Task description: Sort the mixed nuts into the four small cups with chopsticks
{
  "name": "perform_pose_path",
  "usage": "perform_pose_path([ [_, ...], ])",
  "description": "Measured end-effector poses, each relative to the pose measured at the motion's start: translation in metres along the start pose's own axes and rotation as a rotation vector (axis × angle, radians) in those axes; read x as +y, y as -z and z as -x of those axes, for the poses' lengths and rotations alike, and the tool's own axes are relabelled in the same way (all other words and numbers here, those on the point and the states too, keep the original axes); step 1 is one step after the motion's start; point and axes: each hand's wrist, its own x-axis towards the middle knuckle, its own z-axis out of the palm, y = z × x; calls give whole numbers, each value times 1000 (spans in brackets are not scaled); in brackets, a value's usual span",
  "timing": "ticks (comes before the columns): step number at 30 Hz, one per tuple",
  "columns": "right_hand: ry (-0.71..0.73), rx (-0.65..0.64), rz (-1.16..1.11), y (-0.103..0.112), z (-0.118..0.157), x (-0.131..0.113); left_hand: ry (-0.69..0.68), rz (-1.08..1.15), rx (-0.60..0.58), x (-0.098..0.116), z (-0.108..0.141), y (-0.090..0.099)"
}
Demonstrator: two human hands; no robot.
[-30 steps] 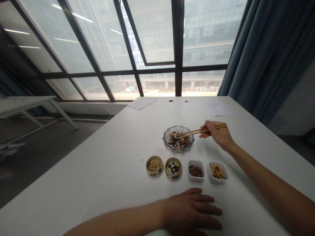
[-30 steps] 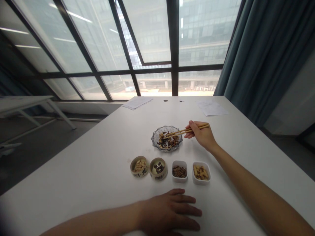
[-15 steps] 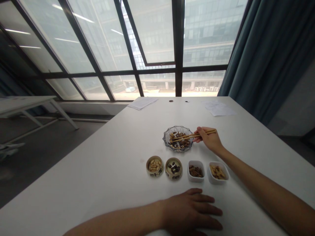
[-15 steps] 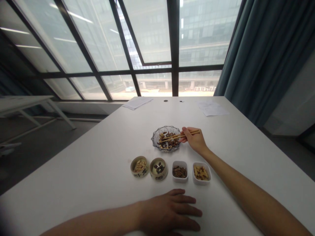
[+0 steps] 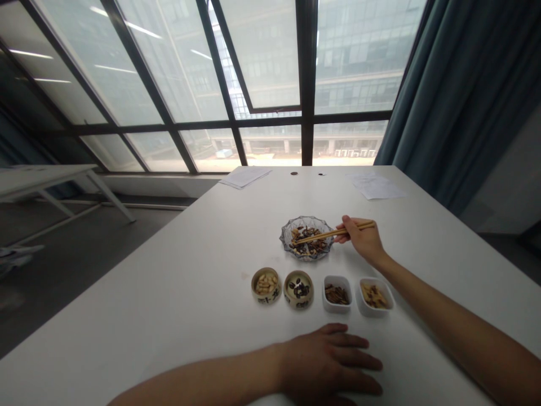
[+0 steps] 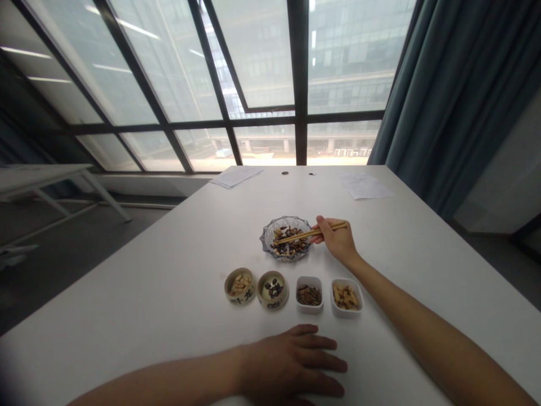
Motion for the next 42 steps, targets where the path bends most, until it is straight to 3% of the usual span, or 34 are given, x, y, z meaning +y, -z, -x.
perform_pose_path([
  [9,4,30,-36,7,-4,-4,-7,-16,17,-1,0,-3],
  [18,22,-55,30,3,0,-2,-10,-50,18,0,-1,-2],
  [33,34,38,4,6,-2,3,-8,-36,18,1,0,-1],
  [42,69,10,24,14,-9,2,-9,7,11,-1,0,-2],
])
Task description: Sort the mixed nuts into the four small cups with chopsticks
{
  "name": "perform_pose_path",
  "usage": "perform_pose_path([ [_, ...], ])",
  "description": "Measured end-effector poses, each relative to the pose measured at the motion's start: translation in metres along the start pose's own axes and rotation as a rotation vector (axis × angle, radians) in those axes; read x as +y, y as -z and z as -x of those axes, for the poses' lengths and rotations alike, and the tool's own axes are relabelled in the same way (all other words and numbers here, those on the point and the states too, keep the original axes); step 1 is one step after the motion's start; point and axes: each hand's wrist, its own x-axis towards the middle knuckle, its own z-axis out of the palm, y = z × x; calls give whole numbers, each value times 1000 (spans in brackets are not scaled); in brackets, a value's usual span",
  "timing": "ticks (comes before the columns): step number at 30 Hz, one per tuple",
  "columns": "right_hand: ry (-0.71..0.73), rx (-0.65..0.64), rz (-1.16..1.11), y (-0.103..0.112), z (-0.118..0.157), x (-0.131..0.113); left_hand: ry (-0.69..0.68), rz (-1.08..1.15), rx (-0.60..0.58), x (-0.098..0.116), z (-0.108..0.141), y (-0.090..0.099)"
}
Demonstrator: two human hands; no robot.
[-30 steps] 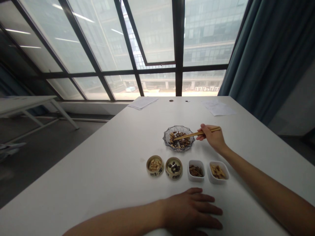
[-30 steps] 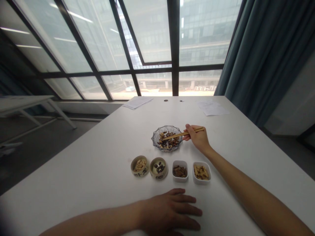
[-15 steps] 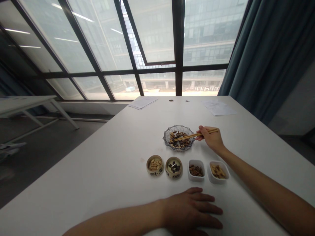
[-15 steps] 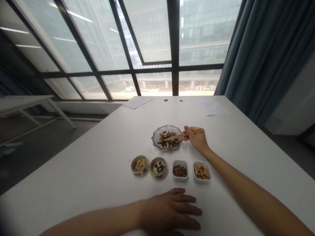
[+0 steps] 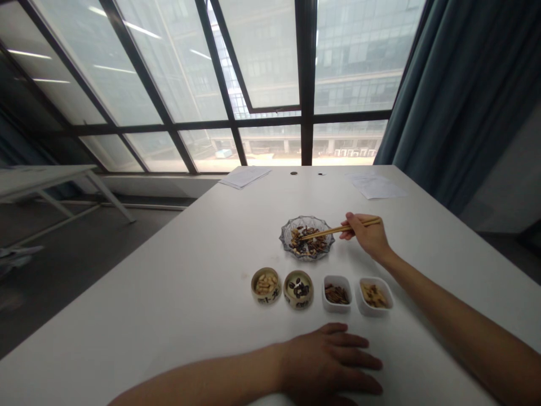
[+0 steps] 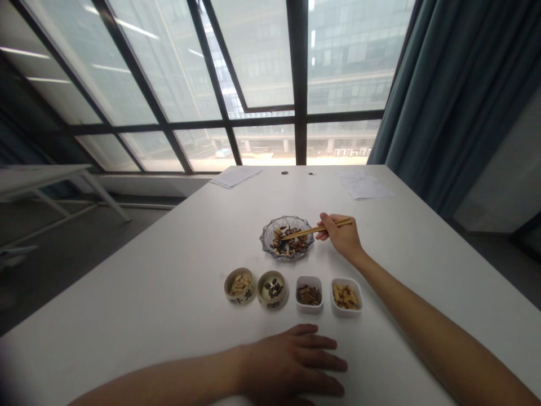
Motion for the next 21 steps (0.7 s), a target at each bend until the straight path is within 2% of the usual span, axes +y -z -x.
perform_pose_path([
  [6,32,-51,49,3,1,-6,10,-20,-8,0,0,0],
  [14,20,-137,47,-3,6,1,4,-36,-9,0,0,0],
  [21,34,-155,36,-4,7,3,6,-53,-9,0,1,0],
])
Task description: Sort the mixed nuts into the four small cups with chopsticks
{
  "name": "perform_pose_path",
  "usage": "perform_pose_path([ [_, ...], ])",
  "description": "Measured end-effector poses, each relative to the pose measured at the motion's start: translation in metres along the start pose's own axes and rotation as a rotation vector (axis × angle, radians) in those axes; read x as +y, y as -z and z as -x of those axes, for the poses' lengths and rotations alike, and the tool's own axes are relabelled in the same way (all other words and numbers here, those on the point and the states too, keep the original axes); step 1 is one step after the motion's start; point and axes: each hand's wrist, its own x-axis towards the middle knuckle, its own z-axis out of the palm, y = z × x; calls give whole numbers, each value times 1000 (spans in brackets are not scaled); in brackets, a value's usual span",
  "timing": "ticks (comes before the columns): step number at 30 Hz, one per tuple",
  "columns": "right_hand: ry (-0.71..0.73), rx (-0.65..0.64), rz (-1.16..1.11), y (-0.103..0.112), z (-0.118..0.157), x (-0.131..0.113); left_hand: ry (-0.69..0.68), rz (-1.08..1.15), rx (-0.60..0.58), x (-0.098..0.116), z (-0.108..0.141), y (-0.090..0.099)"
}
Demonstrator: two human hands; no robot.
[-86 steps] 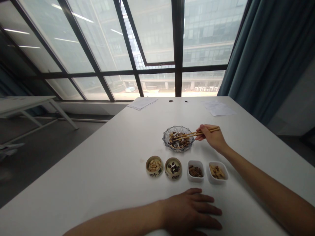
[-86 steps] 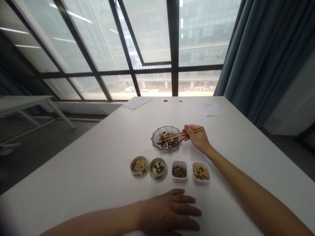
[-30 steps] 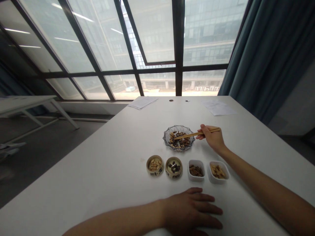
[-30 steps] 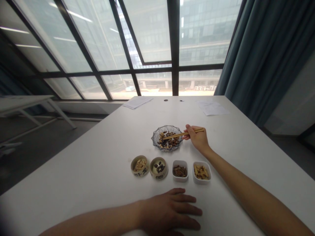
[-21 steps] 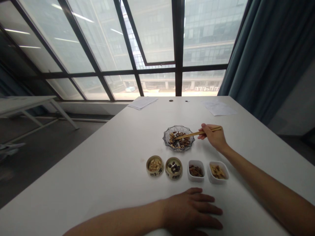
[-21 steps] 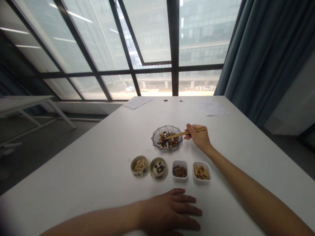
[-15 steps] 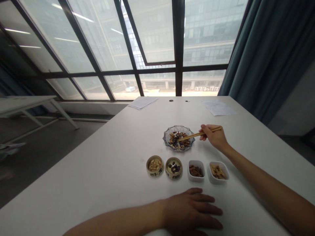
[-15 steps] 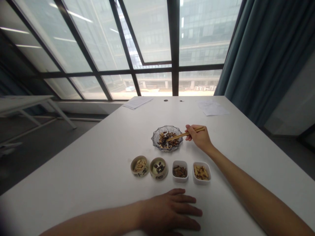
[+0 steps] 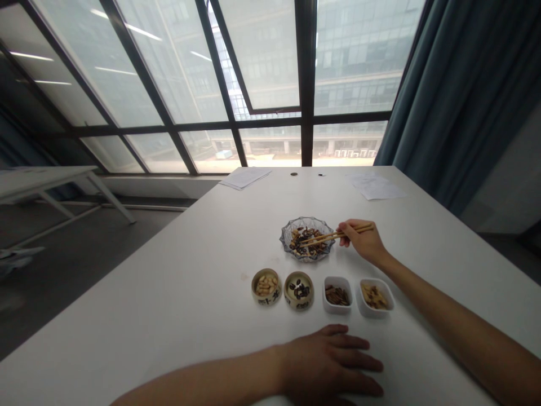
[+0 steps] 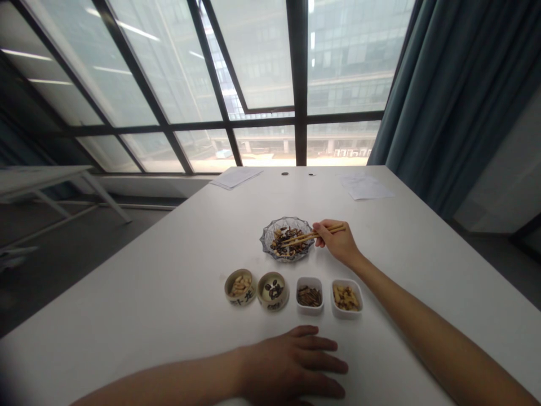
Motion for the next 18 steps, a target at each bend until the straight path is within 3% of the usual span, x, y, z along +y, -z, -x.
perform_pose_path([
  [18,-32,7,-22,-4,1,6,-8,6,4,-1,0,1],
])
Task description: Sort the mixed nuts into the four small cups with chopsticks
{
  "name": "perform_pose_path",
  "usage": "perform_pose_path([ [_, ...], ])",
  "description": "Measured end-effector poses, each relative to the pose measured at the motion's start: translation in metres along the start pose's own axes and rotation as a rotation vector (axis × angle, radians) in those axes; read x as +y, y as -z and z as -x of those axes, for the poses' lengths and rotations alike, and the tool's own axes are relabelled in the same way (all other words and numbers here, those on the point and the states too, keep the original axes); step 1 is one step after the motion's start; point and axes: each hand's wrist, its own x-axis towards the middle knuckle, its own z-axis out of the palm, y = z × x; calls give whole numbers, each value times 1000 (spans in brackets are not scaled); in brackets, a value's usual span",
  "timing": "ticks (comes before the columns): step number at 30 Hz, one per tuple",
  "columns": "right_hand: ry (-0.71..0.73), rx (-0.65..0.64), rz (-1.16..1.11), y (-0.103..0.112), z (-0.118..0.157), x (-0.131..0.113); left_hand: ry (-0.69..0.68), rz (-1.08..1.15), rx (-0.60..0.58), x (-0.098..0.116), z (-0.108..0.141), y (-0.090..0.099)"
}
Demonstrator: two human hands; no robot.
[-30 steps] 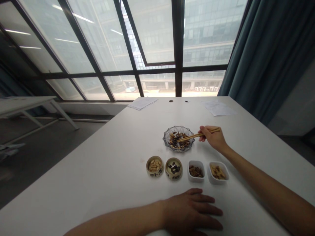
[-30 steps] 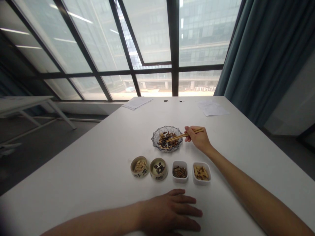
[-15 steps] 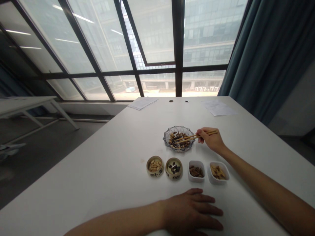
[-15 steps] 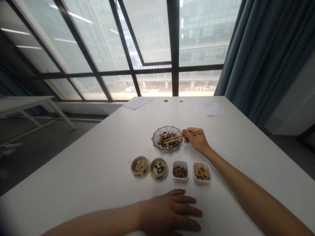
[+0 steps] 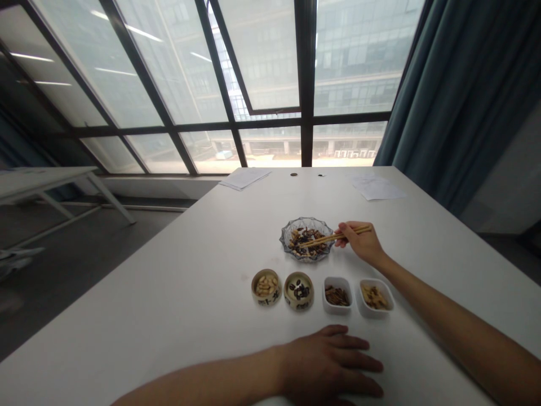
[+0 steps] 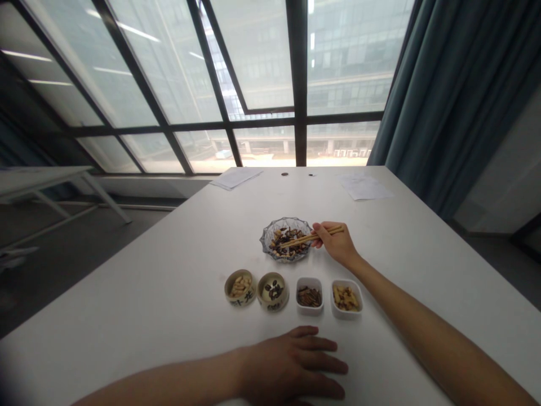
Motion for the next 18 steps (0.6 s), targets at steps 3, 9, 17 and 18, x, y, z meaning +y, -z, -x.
perform_pose_path([
  [3,-10,30,-4,0,0,0,0,0,5,0,0,-1],
  [9,-16,88,-24,2,-2,-1,6,5,-9,0,-1,-1],
  [17,-34,145,-187,17,-11,-25,6,7,-2,0,-1,0],
  [18,-43,117,-214,20,-10,-31,5,7,-2,1,-1,0],
])
